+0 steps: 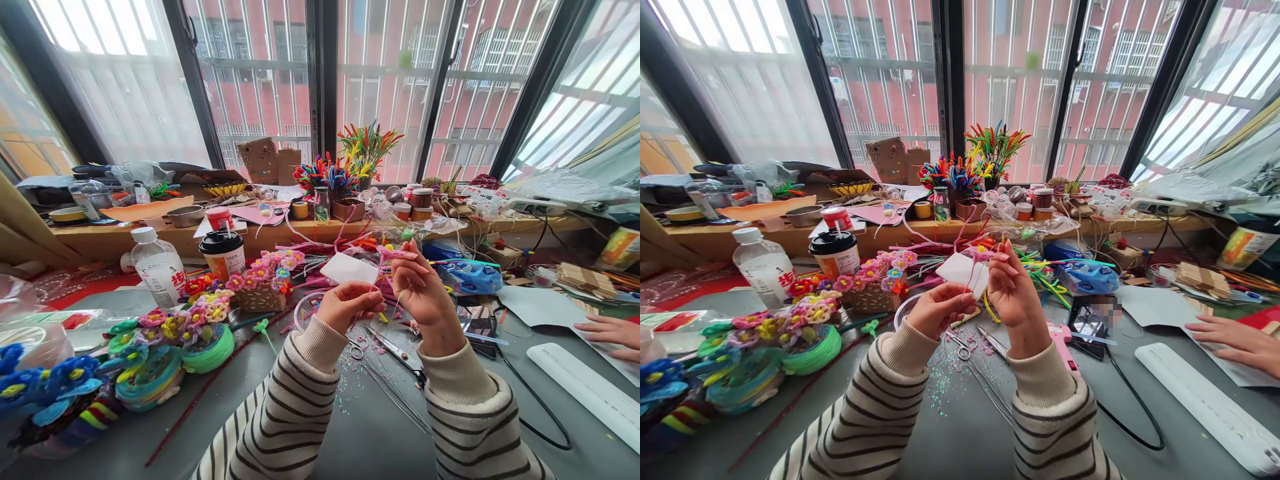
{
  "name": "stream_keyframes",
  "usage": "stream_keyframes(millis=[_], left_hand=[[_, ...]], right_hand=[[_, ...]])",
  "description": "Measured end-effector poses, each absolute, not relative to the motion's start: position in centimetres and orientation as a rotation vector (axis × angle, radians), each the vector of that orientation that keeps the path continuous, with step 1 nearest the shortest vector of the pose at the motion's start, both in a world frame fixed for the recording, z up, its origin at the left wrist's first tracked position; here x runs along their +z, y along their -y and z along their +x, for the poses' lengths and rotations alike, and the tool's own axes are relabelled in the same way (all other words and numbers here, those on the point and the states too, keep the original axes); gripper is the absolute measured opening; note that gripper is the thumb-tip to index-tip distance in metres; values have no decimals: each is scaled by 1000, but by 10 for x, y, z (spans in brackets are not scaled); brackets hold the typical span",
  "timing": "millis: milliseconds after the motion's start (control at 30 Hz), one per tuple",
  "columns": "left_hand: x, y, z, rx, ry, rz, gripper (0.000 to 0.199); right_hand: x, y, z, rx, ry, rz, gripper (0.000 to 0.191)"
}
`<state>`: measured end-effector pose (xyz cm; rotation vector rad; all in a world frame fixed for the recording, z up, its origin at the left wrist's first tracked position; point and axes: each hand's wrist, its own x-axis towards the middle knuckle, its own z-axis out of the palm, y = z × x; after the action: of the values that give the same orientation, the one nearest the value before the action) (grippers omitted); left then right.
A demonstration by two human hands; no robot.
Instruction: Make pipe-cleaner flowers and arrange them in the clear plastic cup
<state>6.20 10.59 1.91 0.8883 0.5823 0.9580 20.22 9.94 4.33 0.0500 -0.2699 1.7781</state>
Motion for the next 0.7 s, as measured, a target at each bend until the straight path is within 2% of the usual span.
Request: stream_keyframes(millis=[267, 533, 700], left_hand=[[16, -100, 71, 927, -523, 819, 33], [20, -98, 69, 912, -491, 783, 32], [24, -97, 68, 938, -545, 760, 27]], right_hand=[[48, -97, 196, 1651, 190, 39, 36], [47, -98, 193, 1655, 302, 13, 27], [49, -99, 191, 1603, 405, -113, 16]])
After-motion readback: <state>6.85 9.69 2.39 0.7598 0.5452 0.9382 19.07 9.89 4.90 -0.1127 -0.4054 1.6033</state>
